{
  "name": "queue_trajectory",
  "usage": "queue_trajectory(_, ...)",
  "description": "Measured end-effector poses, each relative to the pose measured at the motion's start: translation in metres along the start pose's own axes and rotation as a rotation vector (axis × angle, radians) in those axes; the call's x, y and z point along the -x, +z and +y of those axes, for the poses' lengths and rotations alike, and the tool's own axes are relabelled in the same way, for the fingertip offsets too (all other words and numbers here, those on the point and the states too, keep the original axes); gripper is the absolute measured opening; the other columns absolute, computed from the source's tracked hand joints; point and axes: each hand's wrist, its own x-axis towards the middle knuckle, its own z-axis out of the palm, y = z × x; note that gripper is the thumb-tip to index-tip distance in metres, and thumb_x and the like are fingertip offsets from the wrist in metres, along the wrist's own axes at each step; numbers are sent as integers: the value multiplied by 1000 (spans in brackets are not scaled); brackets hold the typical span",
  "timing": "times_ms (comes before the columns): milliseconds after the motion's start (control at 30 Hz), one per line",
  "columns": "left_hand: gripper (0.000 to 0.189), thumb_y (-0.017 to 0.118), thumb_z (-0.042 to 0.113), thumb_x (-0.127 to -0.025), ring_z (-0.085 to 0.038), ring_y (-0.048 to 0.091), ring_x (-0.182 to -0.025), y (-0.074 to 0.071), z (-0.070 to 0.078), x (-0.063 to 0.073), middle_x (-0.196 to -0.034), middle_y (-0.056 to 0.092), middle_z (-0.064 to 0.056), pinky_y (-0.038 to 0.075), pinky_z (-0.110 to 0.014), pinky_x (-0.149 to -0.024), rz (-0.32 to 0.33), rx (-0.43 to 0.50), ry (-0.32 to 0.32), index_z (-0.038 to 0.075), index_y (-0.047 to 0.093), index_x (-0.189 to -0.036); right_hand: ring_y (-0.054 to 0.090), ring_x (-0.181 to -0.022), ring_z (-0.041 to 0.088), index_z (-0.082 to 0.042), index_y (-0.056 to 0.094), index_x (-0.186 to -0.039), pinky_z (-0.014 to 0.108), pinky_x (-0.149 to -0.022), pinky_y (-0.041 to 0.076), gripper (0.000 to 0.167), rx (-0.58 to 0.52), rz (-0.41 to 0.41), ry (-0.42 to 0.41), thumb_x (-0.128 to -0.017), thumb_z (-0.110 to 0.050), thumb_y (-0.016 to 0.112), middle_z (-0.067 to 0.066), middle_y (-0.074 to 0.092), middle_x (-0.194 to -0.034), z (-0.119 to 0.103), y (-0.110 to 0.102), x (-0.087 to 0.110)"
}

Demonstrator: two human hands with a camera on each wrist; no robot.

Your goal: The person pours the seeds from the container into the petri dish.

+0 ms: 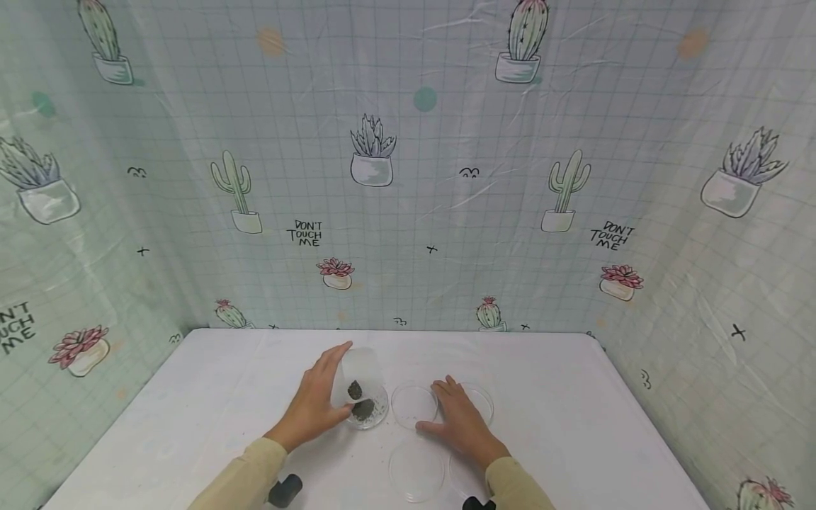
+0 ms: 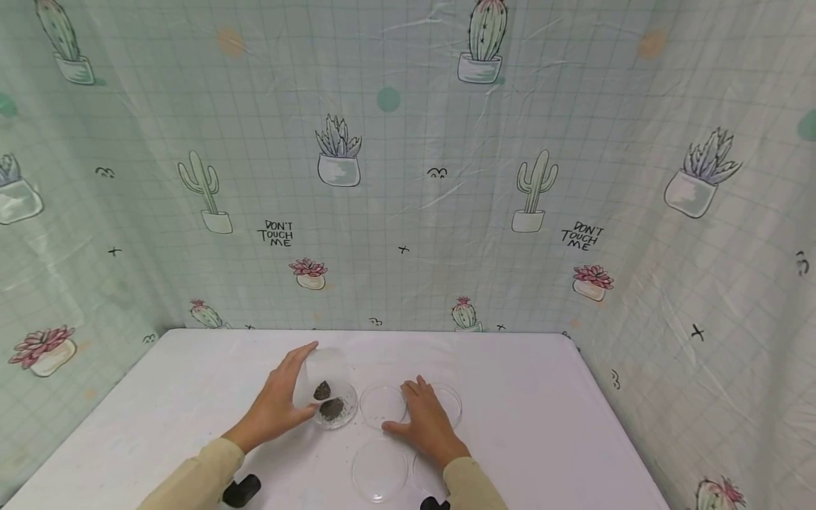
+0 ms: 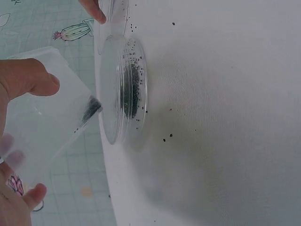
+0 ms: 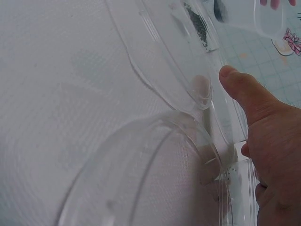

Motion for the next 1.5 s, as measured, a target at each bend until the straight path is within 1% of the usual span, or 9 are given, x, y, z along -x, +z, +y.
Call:
queue_trajectory(133, 113, 89, 13, -59, -26, 47, -132, 2, 1, -1, -146, 42, -4, 45, -49, -101, 0, -3, 36, 22, 25, -152, 30, -144, 37, -2, 49, -138, 52, -119, 25, 84, -7, -5, 3, -76, -51, 76, 15, 49, -145, 0, -1, 0)
queue_trajectory(333, 110, 87, 12, -59, -25, 48, -132, 4, 4, -3, -146, 45, -5, 44, -49, -102, 6, -4, 83, 18, 27, -152, 29, -144, 37, -2, 49, -138, 53, -119, 25, 83, -23, -6, 6, -76, -50, 76, 15, 48, -146, -1, -2, 1)
queue_trajectory(467, 111, 87, 13, -60, -24, 48, -132, 6, 7, -5, -144, 47, -5, 44, -48, -102, -3, -14, 90, 16, 26, -152, 29, -145, 37, -2, 48, -139, 52, -119, 24, 84, -22, -9, 8, -76, -51, 75, 15, 48, -146, -1, -1, 1)
queue_trajectory(600, 113, 89, 15, -61, -23, 45, -134, 7, 10, -7, -145, 47, -3, 42, -47, -103, -28, -31, 92, 16, 24, -153, 29, -145, 36, -3, 48, -139, 52, -120, 24, 84, -14, -12, 9, -76, -52, 75, 15, 48, -146, 0, 1, 0)
queue_trajectory(800, 110, 89, 15, -62, -22, 44, -136, 7, 15, -8, -147, 47, -1, 41, -48, -105, -57, -31, 107, 16, 26, -153, 28, -145, 36, -3, 48, -139, 53, -120, 24, 85, -17, -16, 23, -75, -52, 76, 14, 48, -147, 0, 3, 0)
queue_trajectory(933, 109, 89, 16, -63, -21, 42, -137, 8, 16, -8, -149, 45, 0, 40, -47, -107, -73, -48, 121, 18, 27, -152, 29, -145, 37, -3, 49, -139, 53, -119, 24, 85, -13, -17, 25, -75, -52, 76, 15, 48, -146, 0, 3, 0)
queue_trajectory(1167, 105, 88, 15, -63, -20, 41, -137, 12, 16, -11, -148, 44, 0, 40, -48, -108, -71, -72, 194, 15, 31, -151, 31, -144, 38, -2, 49, -138, 54, -118, 27, 84, -15, -2, -2, -76, -53, 75, 15, 49, -145, 3, 3, 0)
queue_trajectory(1333, 102, 85, 11, -64, -19, 40, -137, 13, 18, -13, -147, 45, 1, 39, -46, -108, -90, -60, 247, 17, 31, -151, 31, -143, 38, -2, 49, -138, 55, -116, 29, 84, -27, 6, -7, -76, -53, 74, 16, 48, -146, 4, 3, 0)
queue_trajectory(1500, 100, 85, 12, -63, -16, 41, -136, 14, 18, -16, -146, 46, 4, 40, -44, -107, -106, -84, 288, 19, 35, -149, 31, -144, 38, -2, 49, -138, 55, -116, 29, 84, -36, 7, -13, -76, -53, 75, 16, 48, -145, 4, 3, 0)
